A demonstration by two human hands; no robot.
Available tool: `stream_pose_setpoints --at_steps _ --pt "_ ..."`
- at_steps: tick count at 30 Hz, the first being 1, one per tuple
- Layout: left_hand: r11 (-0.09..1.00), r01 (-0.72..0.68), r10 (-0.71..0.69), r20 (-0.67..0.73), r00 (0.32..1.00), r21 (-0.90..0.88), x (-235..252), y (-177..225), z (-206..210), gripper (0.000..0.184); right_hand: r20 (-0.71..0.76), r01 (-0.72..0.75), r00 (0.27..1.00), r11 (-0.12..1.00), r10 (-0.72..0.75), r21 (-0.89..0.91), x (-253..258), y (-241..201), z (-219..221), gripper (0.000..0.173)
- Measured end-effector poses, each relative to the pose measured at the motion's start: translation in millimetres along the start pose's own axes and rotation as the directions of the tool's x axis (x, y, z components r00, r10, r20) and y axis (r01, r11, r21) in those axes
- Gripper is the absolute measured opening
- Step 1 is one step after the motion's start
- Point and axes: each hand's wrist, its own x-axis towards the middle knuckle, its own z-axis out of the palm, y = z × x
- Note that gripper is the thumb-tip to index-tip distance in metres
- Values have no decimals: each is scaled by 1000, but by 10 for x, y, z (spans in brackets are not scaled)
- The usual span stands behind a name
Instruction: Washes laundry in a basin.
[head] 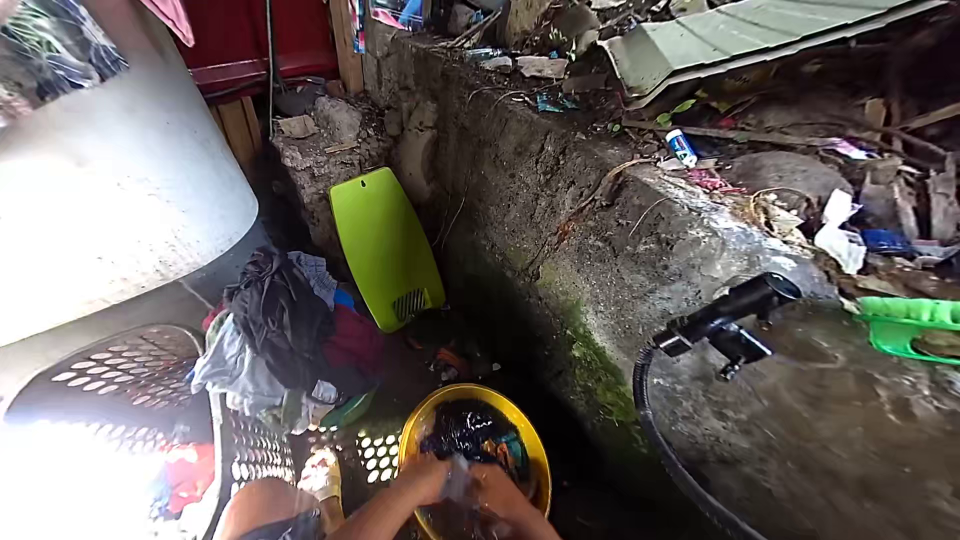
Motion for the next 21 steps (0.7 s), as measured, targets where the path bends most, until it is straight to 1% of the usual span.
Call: stream_pose_setpoints --at_steps 1,2,3,4,5,6,7,8,9,10,11,12,13,14,15,16,17,18,19,20,21 --pt "997 -22 16 -93 996 -69 -126 20 -105 70 -121 107 988 991 -97 76 -100 -104 -138 29" --pt "991 -47 22 -196 980 -126 -284 86 -245 73 -243 221 951 970 -191 104 -262 -317 -308 25" --pt "980 -94 38 -295 955 -178 -478 193 -411 70 -352 332 892 940 -285 80 -467 -581 -490 23" --pt "964 -156 65 -378 923 -216 -689 329 -588 64 -456 436 808 899 -374 35 -674 -817 -653 22" --pt "943 -239 113 -452 885 -232 -900 473 -762 56 -579 546 676 837 -456 -21 -830 -975 -766 20" --pt "918 -326 172 -515 840 -225 -1107 618 -937 49 -692 645 526 762 -494 -54 -935 -1079 -853 20" --pt "889 -408 225 -578 784 -208 -1297 756 -1094 44 -778 720 386 689 -495 -80 -1011 -1151 -926 23" --pt "851 -488 260 -651 714 -195 -1475 893 -1227 39 -838 784 276 614 -471 -87 -1073 -1209 -975 29" --pt "810 -558 280 -718 637 -179 -1652 1032 -1349 36 -875 827 202 555 -440 -89 -1122 -1250 -996 42" --pt "771 -619 296 -777 556 -150 -1837 1178 -1468 32 -900 843 168 532 -402 -80 -1153 -1277 -982 57" --pt "733 -672 313 -824 473 -107 -2011 1319 -1589 29 -918 844 177 535 -355 -44 -1162 -1281 -932 77" --pt "695 -717 327 -862 386 -57 -2171 1452 -1721 29 -925 834 218 552 -310 12 -1146 -1265 -858 92" --pt "648 -762 336 -897 288 -1 -2309 1570 -1860 30 -921 811 277 581 -275 70 -1116 -1239 -768 99" --pt "598 -800 339 -918 204 42 -2442 1673 -1998 30 -906 779 341 615 -249 124 -1102 -1226 -679 95" --pt "549 -833 331 -932 150 61 -2579 1762 -2118 29 -889 750 392 643 -238 159 -1108 -1231 -606 83" --pt "518 -853 317 -941 119 67 -2705 1829 -2218 28 -883 728 408 665 -230 163 -1121 -1247 -557 68" --pt "508 -857 305 -948 92 80 -2796 1863 -2284 26 -889 709 396 691 -229 137 -1136 -1263 -543 55" --pt "520 -849 291 -954 75 92 -2839 1859 -2308 25 -893 684 382 722 -237 101 -1157 -1264 -559 43" --pt "548 -832 267 -960 80 83 -2826 1819 -2276 25 -884 648 385 760 -264 55 -1187 -1239 -589 34" --pt "592 -804 230 -967 109 51 -2756 1748 -2187 25 -863 602 411 798 -293 16 -1227 -1208 -634 29" --pt "642 -767 187 -968 165 -7 -2633 1647 -2061 27 -845 565 437 825 -308 -8 -1282 -1195 -685 28"
